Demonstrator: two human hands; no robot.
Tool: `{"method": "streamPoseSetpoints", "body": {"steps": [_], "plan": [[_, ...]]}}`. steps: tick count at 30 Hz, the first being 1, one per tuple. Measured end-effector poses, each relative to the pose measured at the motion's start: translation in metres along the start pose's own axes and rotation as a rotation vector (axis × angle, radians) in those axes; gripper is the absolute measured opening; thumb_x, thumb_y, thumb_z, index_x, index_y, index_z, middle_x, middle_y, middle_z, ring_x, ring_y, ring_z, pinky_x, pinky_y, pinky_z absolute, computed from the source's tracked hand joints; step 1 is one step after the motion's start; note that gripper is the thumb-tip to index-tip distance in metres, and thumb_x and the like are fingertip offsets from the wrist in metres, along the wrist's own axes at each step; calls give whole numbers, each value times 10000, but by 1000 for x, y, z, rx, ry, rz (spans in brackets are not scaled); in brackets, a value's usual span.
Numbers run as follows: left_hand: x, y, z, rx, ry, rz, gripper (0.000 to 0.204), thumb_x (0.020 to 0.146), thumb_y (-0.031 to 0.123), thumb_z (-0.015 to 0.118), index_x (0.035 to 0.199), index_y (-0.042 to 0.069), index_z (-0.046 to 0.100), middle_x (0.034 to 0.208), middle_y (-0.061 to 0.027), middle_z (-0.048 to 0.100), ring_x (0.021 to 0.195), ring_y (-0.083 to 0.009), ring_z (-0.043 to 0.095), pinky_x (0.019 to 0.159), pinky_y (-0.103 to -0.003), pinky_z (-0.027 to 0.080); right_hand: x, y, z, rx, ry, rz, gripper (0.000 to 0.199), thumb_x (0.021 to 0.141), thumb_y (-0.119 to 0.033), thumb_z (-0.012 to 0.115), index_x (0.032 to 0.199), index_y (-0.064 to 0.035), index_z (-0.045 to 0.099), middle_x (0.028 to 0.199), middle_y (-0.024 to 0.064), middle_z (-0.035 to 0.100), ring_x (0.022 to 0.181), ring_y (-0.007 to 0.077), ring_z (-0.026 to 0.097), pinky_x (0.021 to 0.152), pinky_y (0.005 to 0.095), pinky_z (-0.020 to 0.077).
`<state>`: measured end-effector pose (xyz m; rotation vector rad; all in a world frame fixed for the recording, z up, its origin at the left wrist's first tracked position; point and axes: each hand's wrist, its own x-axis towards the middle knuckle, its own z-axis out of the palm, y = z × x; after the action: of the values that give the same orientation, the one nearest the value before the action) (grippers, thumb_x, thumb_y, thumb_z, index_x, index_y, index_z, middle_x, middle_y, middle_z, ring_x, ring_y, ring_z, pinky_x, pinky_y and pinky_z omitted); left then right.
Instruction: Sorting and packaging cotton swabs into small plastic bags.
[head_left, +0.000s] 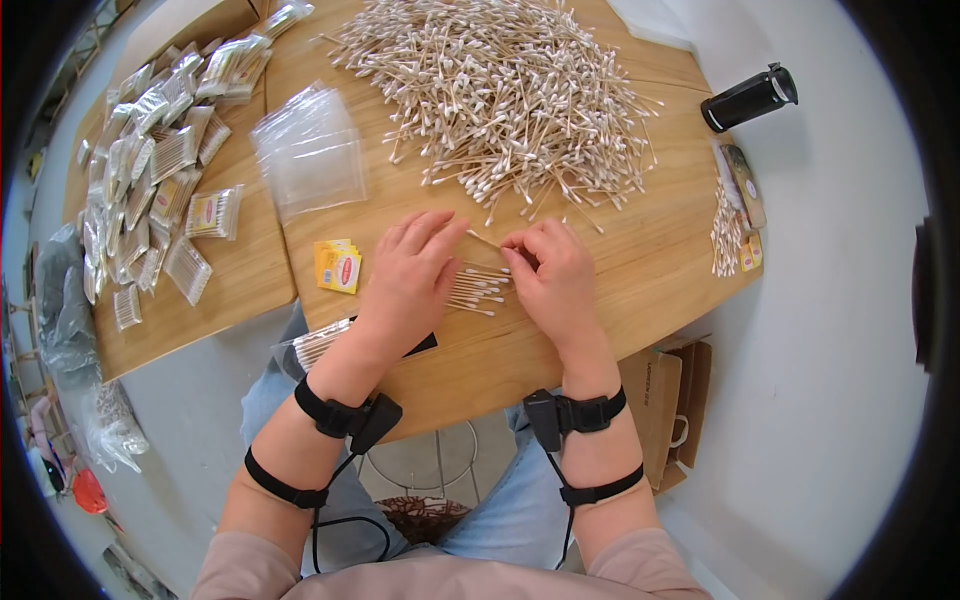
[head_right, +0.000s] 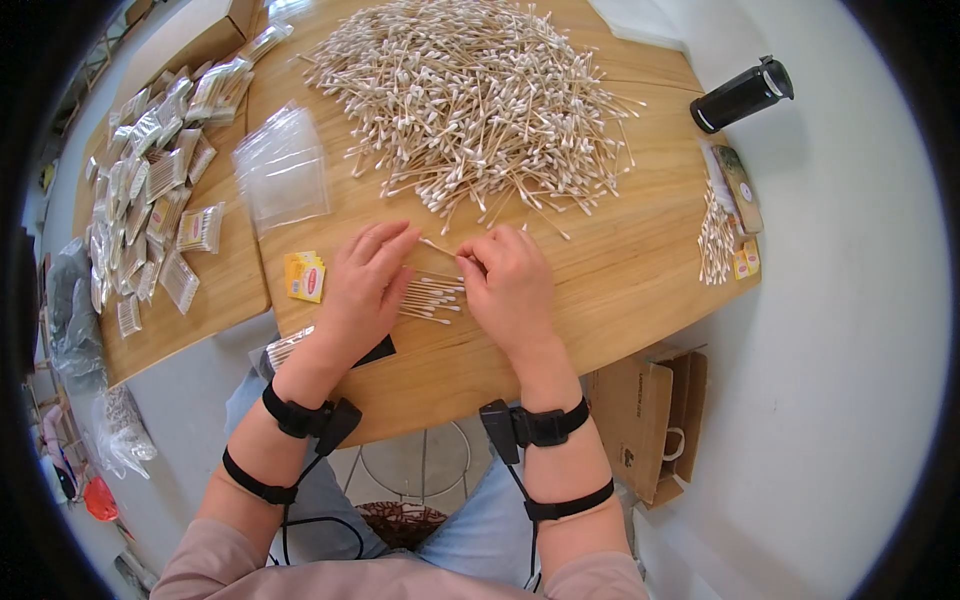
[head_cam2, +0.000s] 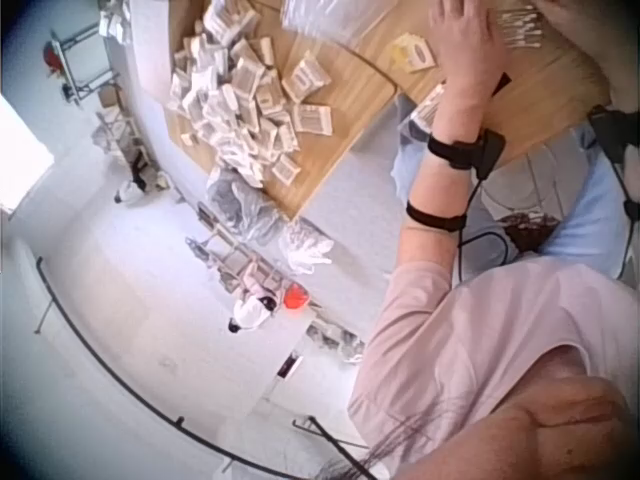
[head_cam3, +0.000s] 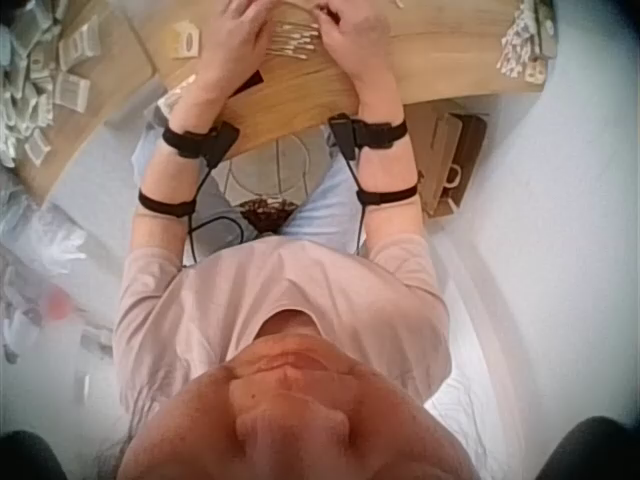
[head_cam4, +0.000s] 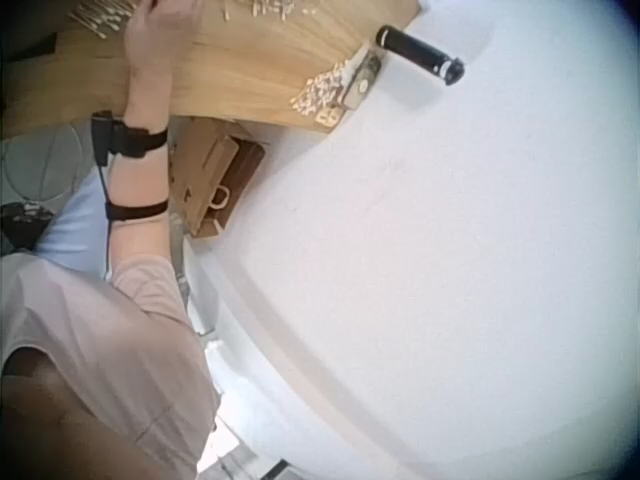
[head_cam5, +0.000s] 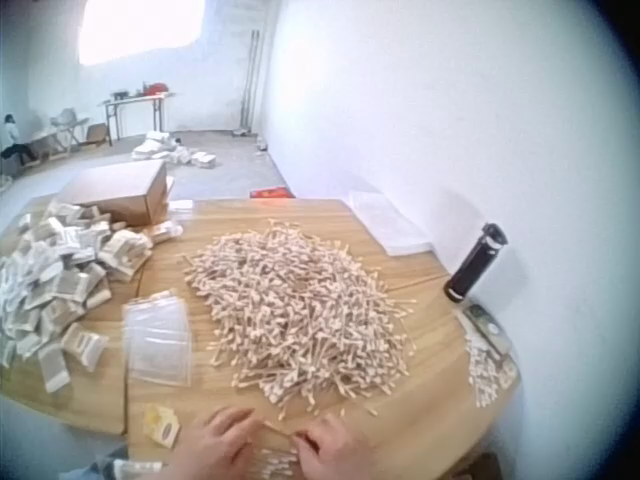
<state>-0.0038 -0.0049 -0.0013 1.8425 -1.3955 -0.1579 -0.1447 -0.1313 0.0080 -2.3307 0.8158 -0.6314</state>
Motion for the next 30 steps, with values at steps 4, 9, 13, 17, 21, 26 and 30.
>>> {"method": "streamPoseSetpoints", "body": {"steps": [4,9,13,17,21,26,30], "plan": [[-1,3,2,110,-82,62,309,831,87,614,1139,59,597,1254,-140,538,1181,-338,481,983,-430,391,-1,-2,-3,-11,-50,-52,45,741,-62,676,769,-67,642,757,64,567,762,264,561,664,376,451],[-2,-1,3,89,-103,44,254,835,98,613,1086,59,605,1257,-139,534,1191,-336,475,992,-441,383,0,-2,-3,-40,-58,-59,45,737,-63,676,766,-69,641,764,61,569,770,263,561,668,374,452],[-2,0,1,93,-103,39,220,835,96,611,1052,61,608,1243,-139,539,1186,-341,478,990,-443,383,0,-2,-3,-10,-71,-70,51,730,-45,670,764,-64,638,762,63,566,764,265,559,664,376,451],[-1,1,-1,71,-115,32,222,840,108,617,1059,72,619,1244,-140,539,1179,-342,479,984,-445,386,-2,0,-6,83,-93,-12,62,722,-18,658,765,-58,638,759,65,564,757,266,556,656,381,450],[-2,2,-3,91,-160,50,275,852,141,623,1124,100,627,1281,-139,525,1208,-336,466,1012,-453,369,-6,1,-12,61,-104,-46,71,719,-4,649,770,-53,641,762,69,567,759,272,555,651,379,450],[-7,5,-5,199,-262,103,371,871,200,620,1239,152,603,1385,-144,460,1299,-325,408,1087,-474,302,-7,-1,-13,44,-105,-130,85,713,5,644,784,-42,650,765,78,574,765,290,547,646,372,454],[-7,6,-5,213,-291,117,402,886,208,602,1278,129,568,1409,-154,434,1313,-331,392,1091,-485,293,-13,-2,-10,154,-81,-9,94,758,-1,644,845,-36,655,814,76,580,769,252,557,671,343,462]]}}
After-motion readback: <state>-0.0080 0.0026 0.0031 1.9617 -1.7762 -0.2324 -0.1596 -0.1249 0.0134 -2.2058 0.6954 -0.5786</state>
